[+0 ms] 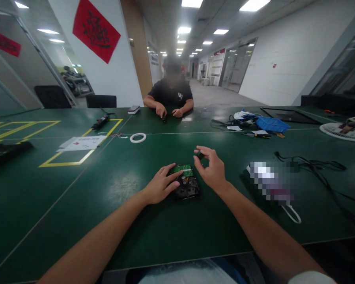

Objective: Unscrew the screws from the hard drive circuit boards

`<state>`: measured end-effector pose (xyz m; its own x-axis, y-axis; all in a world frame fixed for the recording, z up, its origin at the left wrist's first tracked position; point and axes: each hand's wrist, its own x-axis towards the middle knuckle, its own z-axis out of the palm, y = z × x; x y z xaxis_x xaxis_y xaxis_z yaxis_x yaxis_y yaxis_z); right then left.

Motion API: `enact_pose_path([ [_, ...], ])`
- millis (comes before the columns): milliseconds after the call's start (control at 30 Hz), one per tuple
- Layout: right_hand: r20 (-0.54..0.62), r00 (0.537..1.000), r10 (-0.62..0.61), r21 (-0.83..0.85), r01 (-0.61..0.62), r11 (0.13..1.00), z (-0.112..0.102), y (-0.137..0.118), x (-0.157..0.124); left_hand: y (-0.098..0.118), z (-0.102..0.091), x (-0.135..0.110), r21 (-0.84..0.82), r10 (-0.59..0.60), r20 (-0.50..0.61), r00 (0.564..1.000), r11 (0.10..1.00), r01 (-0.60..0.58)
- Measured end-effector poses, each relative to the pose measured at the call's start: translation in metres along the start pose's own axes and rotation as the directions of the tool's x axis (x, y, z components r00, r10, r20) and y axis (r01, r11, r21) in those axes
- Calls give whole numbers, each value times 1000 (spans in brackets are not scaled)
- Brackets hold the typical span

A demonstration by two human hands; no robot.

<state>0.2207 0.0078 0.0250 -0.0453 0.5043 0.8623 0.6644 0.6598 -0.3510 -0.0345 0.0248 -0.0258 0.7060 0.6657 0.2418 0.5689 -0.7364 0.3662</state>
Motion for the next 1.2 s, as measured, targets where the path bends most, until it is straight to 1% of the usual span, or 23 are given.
enact_pose_path([
  [67,16,1000,4,-4,-4,1000,-2,-1,0,1,-1,0,-3,-3,0,1000,1000,3],
  [233,99,994,36,-53,-31,998,-5,-2,-1,3,-4,-1,-20,-4,6,1000,1000,4],
  [300,81,995,55,-45,-52,998,-3,-2,-1,3,-4,-1,-25,-4,6,1000,1000,4],
  [433,7,998,66,17,-66,998,1,1,-2,1,-2,0,-16,-3,1,1000,1000,3],
  [600,46,998,49,87,-53,995,2,2,-3,2,-1,0,-14,0,-2,1000,1000,0],
  [667,25,998,53,78,-55,995,1,2,-3,2,-2,-1,-10,-8,5,1000,1000,8],
  [767,-9,999,38,9,-38,999,0,1,-2,3,-3,-1,-10,-8,16,1000,1000,8],
  [867,20,1000,14,-48,-13,999,-2,1,-1,4,-3,-1,-14,-6,9,1000,1000,6],
  [933,38,999,16,-40,-15,999,-1,1,-2,4,-3,-1,-20,-12,5,1000,1000,12],
  [1100,11,999,53,42,-54,998,3,4,-3,4,-4,0,-35,-21,7,1000,999,21],
  [1200,22,999,41,-11,-41,999,1,3,-3,4,-3,0,-40,-14,-11,1000,999,14],
])
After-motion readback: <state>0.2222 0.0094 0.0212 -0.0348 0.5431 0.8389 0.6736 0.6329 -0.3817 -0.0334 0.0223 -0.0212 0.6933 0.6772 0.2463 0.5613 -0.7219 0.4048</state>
